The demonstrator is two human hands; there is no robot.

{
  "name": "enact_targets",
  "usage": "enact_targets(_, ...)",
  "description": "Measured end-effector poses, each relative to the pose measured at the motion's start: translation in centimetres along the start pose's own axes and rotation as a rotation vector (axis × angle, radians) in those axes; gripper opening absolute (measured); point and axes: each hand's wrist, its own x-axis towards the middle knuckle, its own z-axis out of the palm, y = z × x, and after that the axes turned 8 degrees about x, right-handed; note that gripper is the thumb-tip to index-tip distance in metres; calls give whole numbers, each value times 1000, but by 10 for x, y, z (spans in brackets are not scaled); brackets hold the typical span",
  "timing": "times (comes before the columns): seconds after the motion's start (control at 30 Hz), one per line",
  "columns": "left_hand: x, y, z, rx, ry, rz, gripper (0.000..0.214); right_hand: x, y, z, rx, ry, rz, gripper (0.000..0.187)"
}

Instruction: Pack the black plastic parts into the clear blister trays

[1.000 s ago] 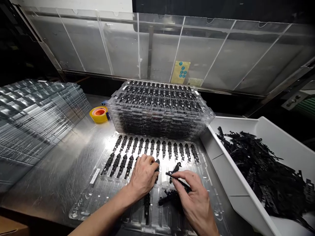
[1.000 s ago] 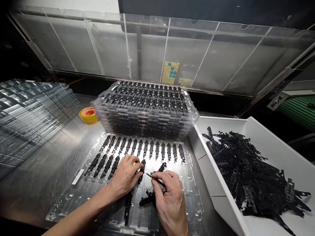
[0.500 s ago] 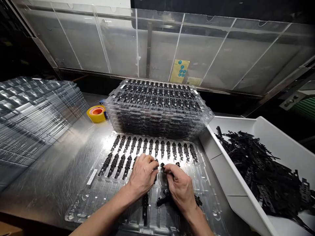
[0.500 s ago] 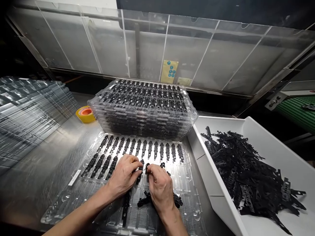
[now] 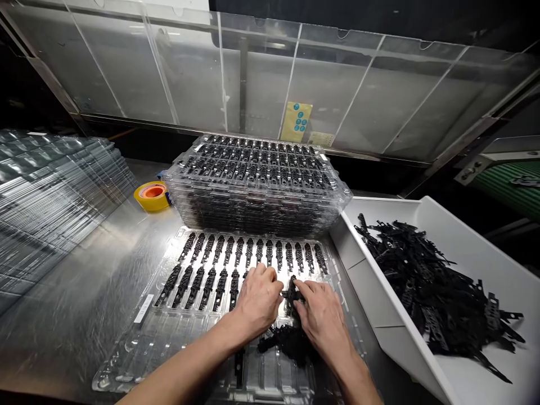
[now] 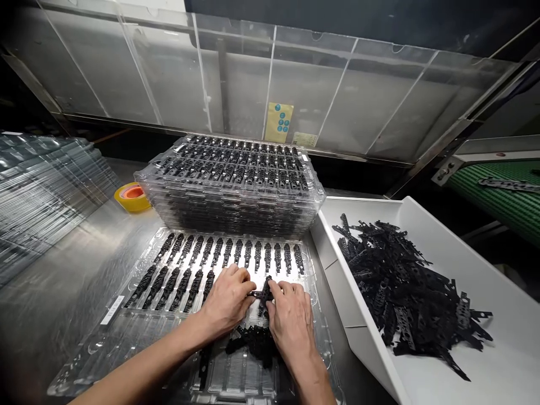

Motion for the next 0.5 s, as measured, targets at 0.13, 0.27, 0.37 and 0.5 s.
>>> enact_targets(0.13,11,11,3,53,-41,8,11,1,5,1,60,11,-8,24)
enact_targets(0.27,13,17,4,84,-42,34,13,0,4,-7,353,8,11,19)
enact_targets(0.37,9,21,2,98,-27,59,11,0,5,-14,523,46,33,21)
enact_targets(0.5,2,26,-10,87,28,94,13,2,3,-20,660,112,117,20)
